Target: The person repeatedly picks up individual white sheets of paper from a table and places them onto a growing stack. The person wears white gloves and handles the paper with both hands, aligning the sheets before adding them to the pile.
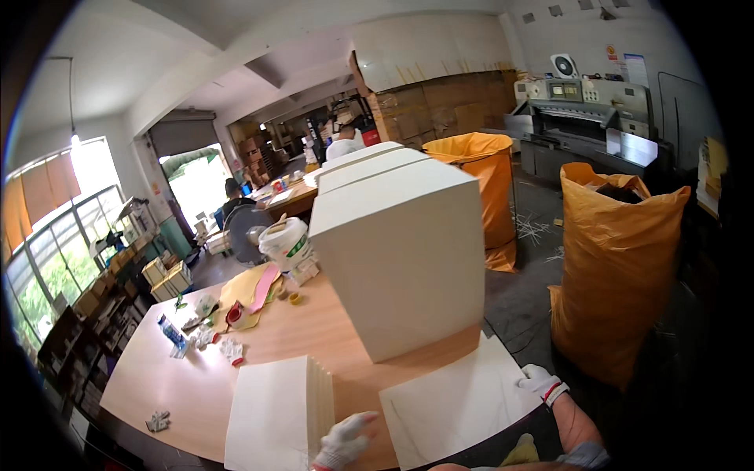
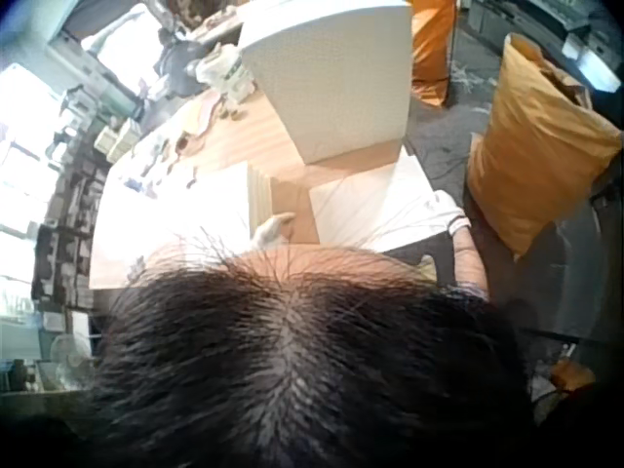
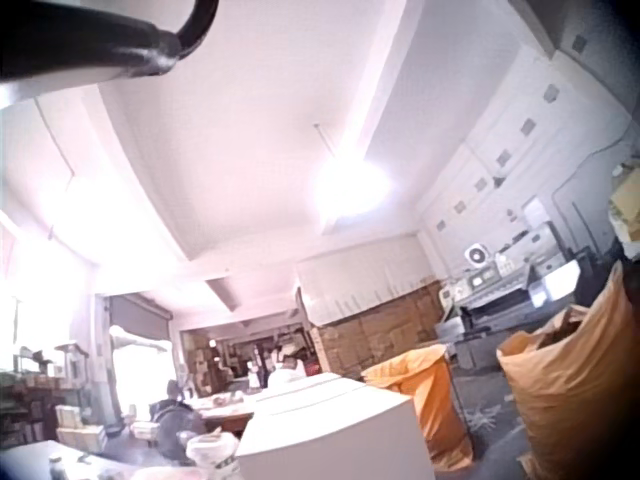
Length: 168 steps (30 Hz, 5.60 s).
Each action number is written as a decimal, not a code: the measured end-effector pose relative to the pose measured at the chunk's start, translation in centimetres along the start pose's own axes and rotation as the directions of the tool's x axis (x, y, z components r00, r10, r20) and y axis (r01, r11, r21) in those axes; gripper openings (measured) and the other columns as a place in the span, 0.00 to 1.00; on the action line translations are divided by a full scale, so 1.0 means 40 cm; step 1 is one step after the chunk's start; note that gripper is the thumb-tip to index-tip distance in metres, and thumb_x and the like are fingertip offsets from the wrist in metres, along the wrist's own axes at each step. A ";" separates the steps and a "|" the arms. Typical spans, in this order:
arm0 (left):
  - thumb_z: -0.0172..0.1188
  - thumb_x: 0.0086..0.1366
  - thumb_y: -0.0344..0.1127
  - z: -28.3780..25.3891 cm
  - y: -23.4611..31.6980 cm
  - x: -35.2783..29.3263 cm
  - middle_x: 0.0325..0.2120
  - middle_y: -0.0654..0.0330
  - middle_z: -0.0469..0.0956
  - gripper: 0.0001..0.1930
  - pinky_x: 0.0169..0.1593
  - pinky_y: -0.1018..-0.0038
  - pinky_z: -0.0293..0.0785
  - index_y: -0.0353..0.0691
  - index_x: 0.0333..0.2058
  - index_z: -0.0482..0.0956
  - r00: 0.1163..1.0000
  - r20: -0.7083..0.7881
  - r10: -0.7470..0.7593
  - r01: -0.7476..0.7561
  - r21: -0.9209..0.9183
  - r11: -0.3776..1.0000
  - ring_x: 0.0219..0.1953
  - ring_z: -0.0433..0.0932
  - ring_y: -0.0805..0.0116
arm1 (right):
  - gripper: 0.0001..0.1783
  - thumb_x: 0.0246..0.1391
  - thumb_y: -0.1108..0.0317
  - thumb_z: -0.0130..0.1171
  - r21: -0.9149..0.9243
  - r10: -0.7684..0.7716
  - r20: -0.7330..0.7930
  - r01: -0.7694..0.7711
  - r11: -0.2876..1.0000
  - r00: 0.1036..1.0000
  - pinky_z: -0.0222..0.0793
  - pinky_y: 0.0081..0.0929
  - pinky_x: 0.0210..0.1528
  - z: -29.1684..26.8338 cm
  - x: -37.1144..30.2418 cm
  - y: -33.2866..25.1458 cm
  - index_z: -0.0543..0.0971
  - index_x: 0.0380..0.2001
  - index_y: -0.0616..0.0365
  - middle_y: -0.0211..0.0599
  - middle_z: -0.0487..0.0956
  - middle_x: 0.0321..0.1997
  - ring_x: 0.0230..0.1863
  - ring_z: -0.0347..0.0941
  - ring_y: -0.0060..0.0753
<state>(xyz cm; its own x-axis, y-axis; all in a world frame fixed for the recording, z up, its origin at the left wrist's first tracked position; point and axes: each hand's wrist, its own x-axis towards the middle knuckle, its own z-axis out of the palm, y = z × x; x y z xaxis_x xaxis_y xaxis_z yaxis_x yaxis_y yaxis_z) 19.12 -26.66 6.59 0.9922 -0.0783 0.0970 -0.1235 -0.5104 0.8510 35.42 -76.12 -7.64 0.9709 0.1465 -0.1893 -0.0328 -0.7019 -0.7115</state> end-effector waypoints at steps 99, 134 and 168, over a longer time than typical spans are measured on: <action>0.44 0.74 0.40 0.555 0.201 1.054 0.54 0.53 0.65 0.21 0.54 0.62 0.67 0.41 0.62 0.62 0.143 -0.463 -0.875 -0.260 -0.870 0.418 0.51 0.66 0.58 | 0.27 0.69 0.46 0.45 0.313 -0.101 0.950 -0.916 0.250 0.297 0.59 0.54 0.71 -0.059 1.178 -0.222 0.72 0.60 0.54 0.40 0.73 0.63 0.63 0.68 0.50; 0.38 0.76 0.50 0.803 -0.029 0.392 0.40 0.57 0.76 0.20 0.37 0.61 0.76 0.44 0.53 0.71 -0.017 0.071 -0.997 -0.760 -0.649 -0.033 0.34 0.76 0.59 | 0.16 0.62 0.79 0.46 0.146 -0.842 0.159 0.831 0.537 0.515 0.70 0.34 0.55 0.261 1.203 -0.406 0.76 0.50 0.65 0.48 0.78 0.47 0.50 0.75 0.43; 0.45 0.76 0.59 0.122 -0.278 0.039 0.49 0.59 0.75 0.23 0.53 0.59 0.76 0.47 0.52 0.73 0.622 -0.197 -0.758 -0.066 -0.978 0.200 0.49 0.75 0.60 | 0.11 0.61 0.75 0.50 0.464 -0.007 -0.060 0.034 0.885 0.998 0.72 0.33 0.50 0.035 0.283 -0.018 0.80 0.42 0.59 0.32 0.81 0.43 0.47 0.75 0.32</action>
<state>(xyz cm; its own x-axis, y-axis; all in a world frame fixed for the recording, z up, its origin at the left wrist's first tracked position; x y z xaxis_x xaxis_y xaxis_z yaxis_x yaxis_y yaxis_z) 21.97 -25.29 -5.26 0.7138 0.5068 -0.4834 -0.0731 0.7403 0.6683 46.11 -72.99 -10.21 0.9836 0.1094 -0.1436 -0.1061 -0.2934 -0.9501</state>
